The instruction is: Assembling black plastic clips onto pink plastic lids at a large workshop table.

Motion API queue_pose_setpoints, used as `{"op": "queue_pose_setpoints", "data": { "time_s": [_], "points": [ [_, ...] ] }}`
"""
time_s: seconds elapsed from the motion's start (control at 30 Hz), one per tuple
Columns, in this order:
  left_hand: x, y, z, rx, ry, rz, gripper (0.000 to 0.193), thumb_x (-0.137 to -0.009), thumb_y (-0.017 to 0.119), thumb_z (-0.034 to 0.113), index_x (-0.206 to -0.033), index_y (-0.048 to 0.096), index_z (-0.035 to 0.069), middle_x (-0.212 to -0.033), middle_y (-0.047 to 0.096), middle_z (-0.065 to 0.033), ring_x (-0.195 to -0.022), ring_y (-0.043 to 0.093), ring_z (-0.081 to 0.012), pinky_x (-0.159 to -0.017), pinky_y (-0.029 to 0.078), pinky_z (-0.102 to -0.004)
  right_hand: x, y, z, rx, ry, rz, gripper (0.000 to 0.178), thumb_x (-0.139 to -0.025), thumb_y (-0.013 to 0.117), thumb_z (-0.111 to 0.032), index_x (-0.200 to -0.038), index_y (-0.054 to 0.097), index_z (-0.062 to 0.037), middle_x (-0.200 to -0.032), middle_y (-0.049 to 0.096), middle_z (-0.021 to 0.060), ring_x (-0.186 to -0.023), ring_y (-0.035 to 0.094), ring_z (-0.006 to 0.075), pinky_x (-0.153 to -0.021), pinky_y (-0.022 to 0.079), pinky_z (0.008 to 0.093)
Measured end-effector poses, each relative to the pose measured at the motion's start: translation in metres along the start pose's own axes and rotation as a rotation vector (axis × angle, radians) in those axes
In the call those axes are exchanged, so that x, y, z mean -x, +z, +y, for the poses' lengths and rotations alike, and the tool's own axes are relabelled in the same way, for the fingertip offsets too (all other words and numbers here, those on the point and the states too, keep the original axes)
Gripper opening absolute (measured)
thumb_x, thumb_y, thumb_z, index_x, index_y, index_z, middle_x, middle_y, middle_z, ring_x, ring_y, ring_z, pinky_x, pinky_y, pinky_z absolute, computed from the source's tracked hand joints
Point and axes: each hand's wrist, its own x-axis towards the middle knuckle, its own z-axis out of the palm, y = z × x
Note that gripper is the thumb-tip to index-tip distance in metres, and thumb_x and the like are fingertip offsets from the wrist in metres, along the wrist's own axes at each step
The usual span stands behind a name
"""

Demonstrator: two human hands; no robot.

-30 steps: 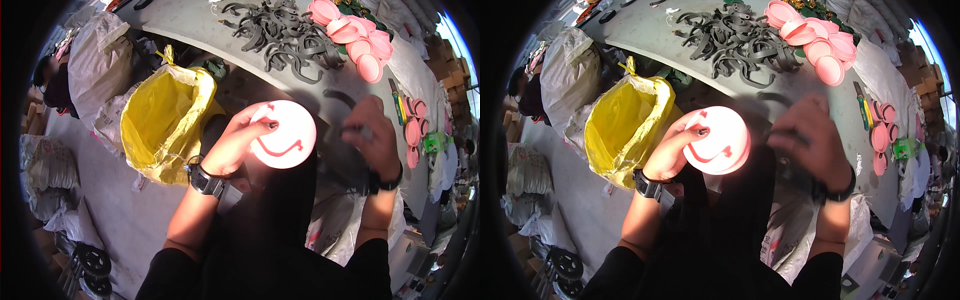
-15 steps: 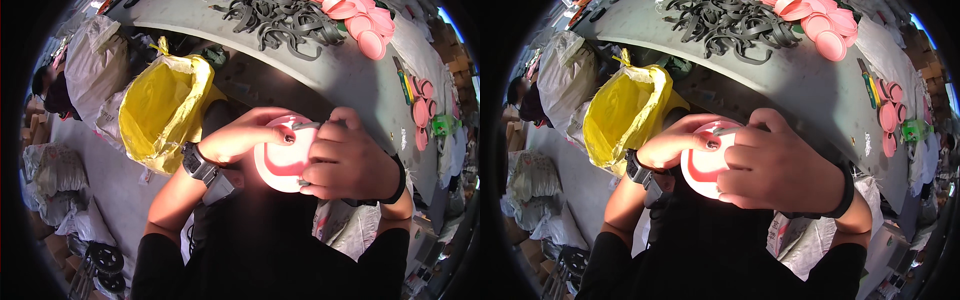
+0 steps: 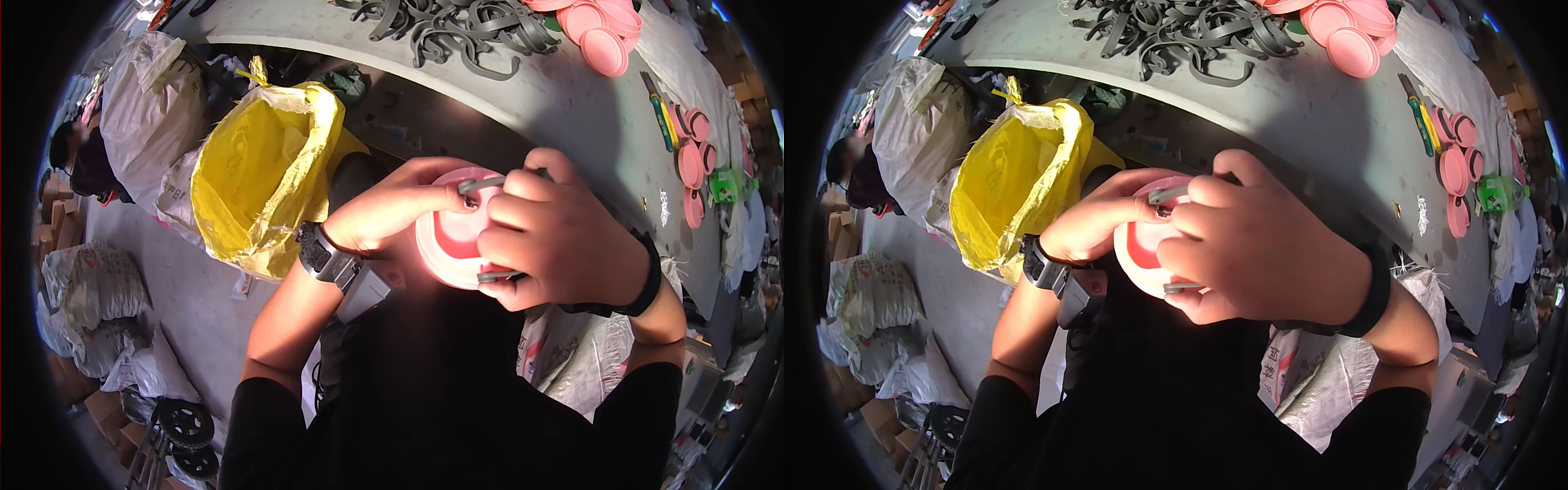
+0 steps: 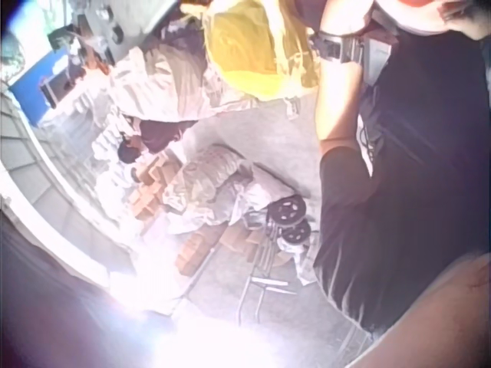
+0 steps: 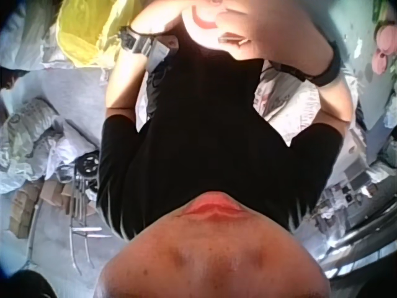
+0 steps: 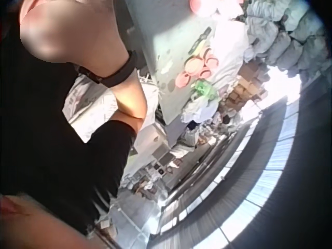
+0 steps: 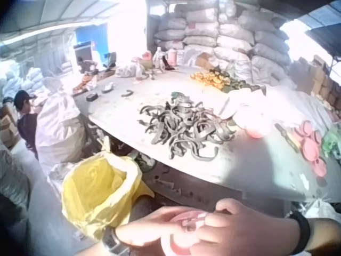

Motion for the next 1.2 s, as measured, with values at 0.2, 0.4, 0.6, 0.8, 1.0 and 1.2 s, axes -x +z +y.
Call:
{"op": "queue_pose_setpoints", "data": {
  "time_s": [0.2,0.4,0.6,0.8,1.0,1.2],
  "points": [
    [0.003,0.001,0.005,-0.078,-0.01,-0.135,0.057,-0.067,0.062,0.02,-0.117,0.05,-0.005,-0.111,0.057,-0.0124,-0.104,0.053,-0.0187,-0.096,0.038,-0.0307,0.0,0.007,0.006,-0.198,-0.164,0.003,0.017,-0.061,0.067,-0.021,-0.061,0.05,-0.0158,-0.064,0.047,-0.0025,-0.072,0.051,0.0157,-0.076,0.035,0.0357],
    [0.008,0.007,-0.007,0.287,0.241,0.015,0.067,-0.079,0.063,0.018,-0.135,0.031,-0.001,-0.131,0.045,-0.0117,-0.119,0.043,-0.0186,-0.101,0.034,-0.0321,0.006,0.013,0.02,-0.078,-0.046,0.265,0.019,-0.061,0.065,-0.019,-0.06,0.046,-0.0156,-0.059,0.044,-0.0009,-0.067,0.049,0.0196,-0.075,0.034,0.036],
    [0.002,0.029,-0.01,0.285,0.34,0.323,0.052,-0.081,0.059,0.003,-0.129,0.038,0.001,-0.119,0.051,-0.0079,-0.107,0.051,-0.0139,-0.092,0.043,-0.0302,-0.001,0.025,0.027,0.087,0.087,0.386,0.023,-0.063,0.07,-0.022,-0.064,0.048,-0.0134,-0.065,0.047,-0.0003,-0.069,0.047,0.0201,-0.073,0.033,0.0365],
    [0.001,0.028,-0.018,0.262,0.471,0.397,0.053,-0.076,0.058,0.003,-0.125,0.04,0.0,-0.116,0.052,-0.0087,-0.107,0.051,-0.0154,-0.092,0.042,-0.0309,-0.005,0.036,0.026,-0.211,0.36,0.842,0.022,-0.064,0.072,-0.016,-0.079,0.058,-0.0084,-0.078,0.055,0.0051,-0.078,0.051,0.0215,-0.078,0.039,0.0352],
    [0.002,0.027,-0.023,-0.081,0.615,0.513,0.056,-0.069,0.057,0.004,-0.122,0.041,-0.002,-0.117,0.049,-0.0108,-0.111,0.047,-0.0162,-0.095,0.039,-0.0317,0.0,0.049,0.033,-0.496,0.549,0.806,0.02,-0.068,0.065,0.003,-0.087,0.058,0.0011,-0.091,0.062,0.0125,-0.085,0.061,0.0236,-0.078,0.047,0.031],
    [-0.001,0.033,-0.022,-0.066,0.606,0.581,0.046,-0.073,0.056,-0.005,-0.118,0.046,-0.002,-0.11,0.054,-0.0087,-0.104,0.052,-0.0148,-0.091,0.042,-0.0295,-0.007,0.048,0.016,-0.622,0.604,0.824,0.011,-0.075,0.061,0.008,-0.084,0.055,0.0044,-0.095,0.064,0.0144,-0.089,0.064,0.0198,-0.081,0.05,0.028]
  ]
}}
